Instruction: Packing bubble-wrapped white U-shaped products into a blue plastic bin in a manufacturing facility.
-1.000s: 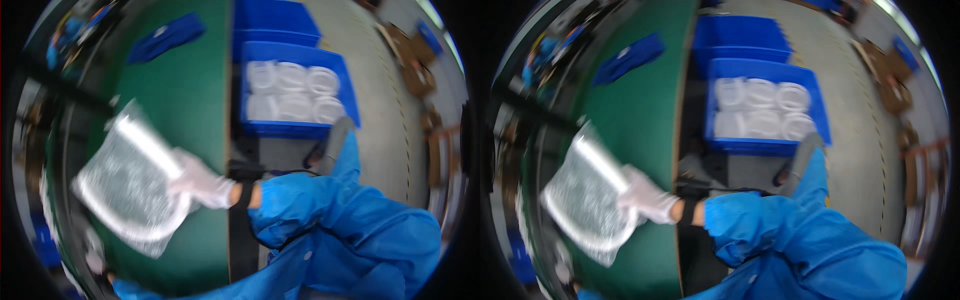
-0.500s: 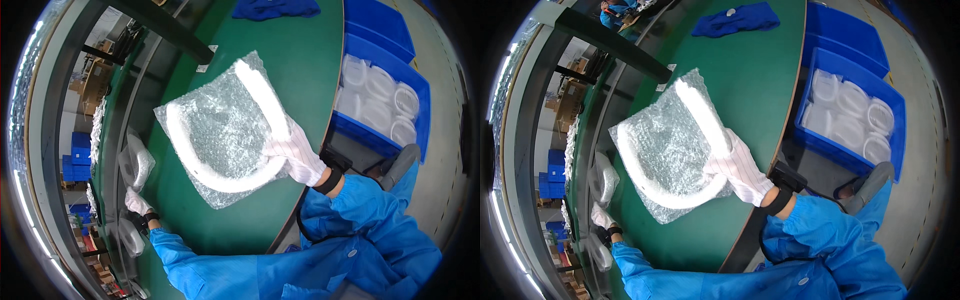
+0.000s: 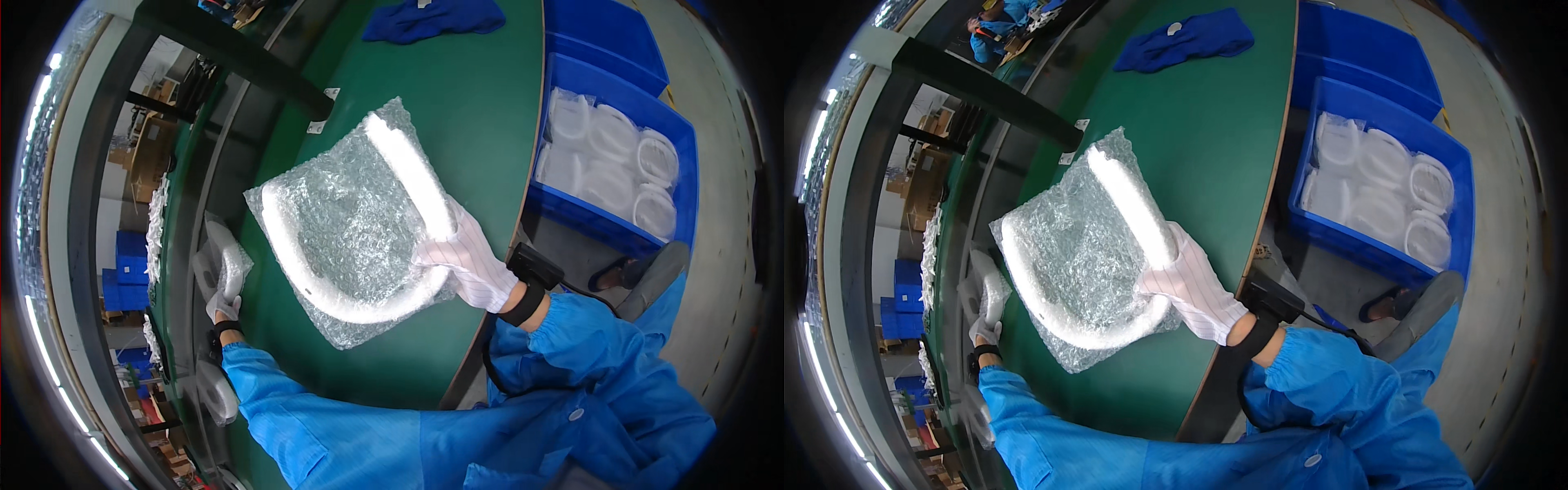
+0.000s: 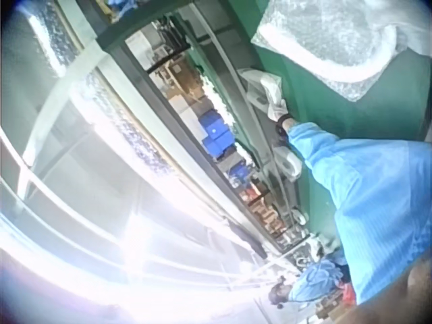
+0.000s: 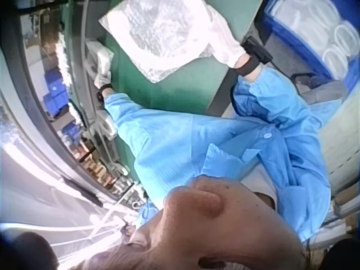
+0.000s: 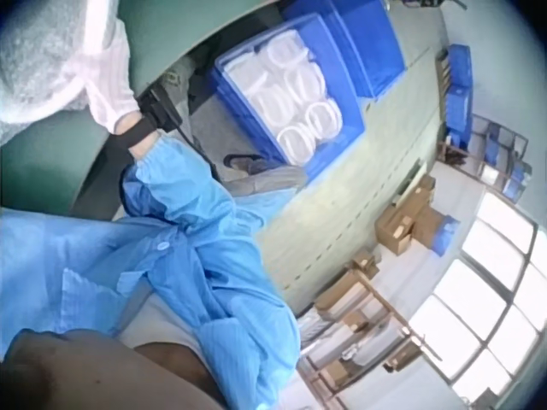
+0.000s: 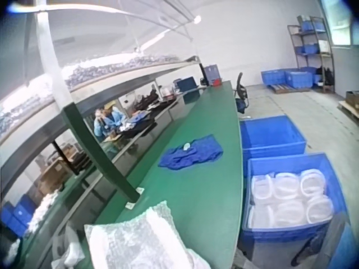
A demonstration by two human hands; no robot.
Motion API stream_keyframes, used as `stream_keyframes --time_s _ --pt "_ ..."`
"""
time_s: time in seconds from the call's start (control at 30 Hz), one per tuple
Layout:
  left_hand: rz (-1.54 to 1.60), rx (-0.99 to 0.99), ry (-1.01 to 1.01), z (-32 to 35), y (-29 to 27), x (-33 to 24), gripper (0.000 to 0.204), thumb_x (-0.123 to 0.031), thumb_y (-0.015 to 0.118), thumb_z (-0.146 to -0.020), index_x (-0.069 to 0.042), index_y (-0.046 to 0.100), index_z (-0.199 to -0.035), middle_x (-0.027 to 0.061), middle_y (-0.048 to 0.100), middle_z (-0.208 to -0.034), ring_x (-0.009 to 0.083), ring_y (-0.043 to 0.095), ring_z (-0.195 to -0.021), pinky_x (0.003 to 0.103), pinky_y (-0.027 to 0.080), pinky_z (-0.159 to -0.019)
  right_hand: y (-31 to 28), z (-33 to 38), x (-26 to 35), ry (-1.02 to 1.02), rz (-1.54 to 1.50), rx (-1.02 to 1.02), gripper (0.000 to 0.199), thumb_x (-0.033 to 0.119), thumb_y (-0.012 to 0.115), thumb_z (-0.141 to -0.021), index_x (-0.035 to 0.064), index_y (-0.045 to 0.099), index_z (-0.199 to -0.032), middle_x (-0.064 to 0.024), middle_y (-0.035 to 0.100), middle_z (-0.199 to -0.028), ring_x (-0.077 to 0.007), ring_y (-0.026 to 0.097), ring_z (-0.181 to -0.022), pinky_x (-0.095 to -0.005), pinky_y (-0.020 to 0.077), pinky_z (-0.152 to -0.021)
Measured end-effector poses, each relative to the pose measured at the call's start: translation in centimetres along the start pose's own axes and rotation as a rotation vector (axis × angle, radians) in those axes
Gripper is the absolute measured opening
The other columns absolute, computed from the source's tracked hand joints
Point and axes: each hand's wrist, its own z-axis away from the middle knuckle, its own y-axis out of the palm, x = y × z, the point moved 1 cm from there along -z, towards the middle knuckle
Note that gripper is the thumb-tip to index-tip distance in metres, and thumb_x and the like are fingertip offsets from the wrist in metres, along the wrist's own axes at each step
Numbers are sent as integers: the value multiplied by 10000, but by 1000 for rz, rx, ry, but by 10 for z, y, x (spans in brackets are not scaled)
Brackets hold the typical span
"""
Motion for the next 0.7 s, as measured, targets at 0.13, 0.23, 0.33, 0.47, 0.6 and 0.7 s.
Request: stream_keyframes --time_s 0.13,0.23,0.33,0.47,0.6,0.7 --pt "-295 -51 101 3 -14 21 210 -223 636 -814 -70 654 -956 57 649 -860 248 612 -697 382 479 -482 1 3 -12 24 -48 21 699 -88 623 -699 31 372 -1340 -38 497 -984 -105 545 -765 -290 516 -683" --pt "538 -18 -432 37 8 -70 157 -206 630 -818 -93 643 -926 45 636 -818 200 592 -651 364 450 -445 -3 -7 -15 2 -90 -31 615 -78 628 -702 33 415 -1268 -41 497 -957 -110 551 -749 -291 520 -649" --pt "454 -24 -491 88 -28 -159 143 -207 630 -814 -98 619 -905 45 603 -758 157 553 -580 321 408 -388 -7 3 -7 -2 -92 -38 586 -46 631 -716 33 419 -1257 -33 509 -878 -114 559 -713 -280 520 -631" --pt "478 113 -56 142 -64 -205 330 -116 612 -805 5 595 -1111 71 640 -921 156 602 -757 287 493 -635 -10 11 5 132 -301 13 549 -33 604 -724 26 434 -1243 -24 516 -815 -118 569 -671 -269 512 -614" --pt "255 335 38 178 -35 -319 368 -85 575 -796 58 581 -1135 72 647 -999 134 586 -886 268 472 -777 -46 8 45 87 -170 134 456 -54 567 -692 12 492 -1138 -25 505 -812 -126 568 -666 -264 501 -581" --pt "216 448 149 185 -8 -360 400 -103 605 -776 44 587 -1148 101 653 -1002 140 586 -906 266 467 -809 -66 -1 75 82 -109 249 497 -86 536 -719 0 495 -1206 -47 570 -908 -125 603 -772 -253 524 -683"
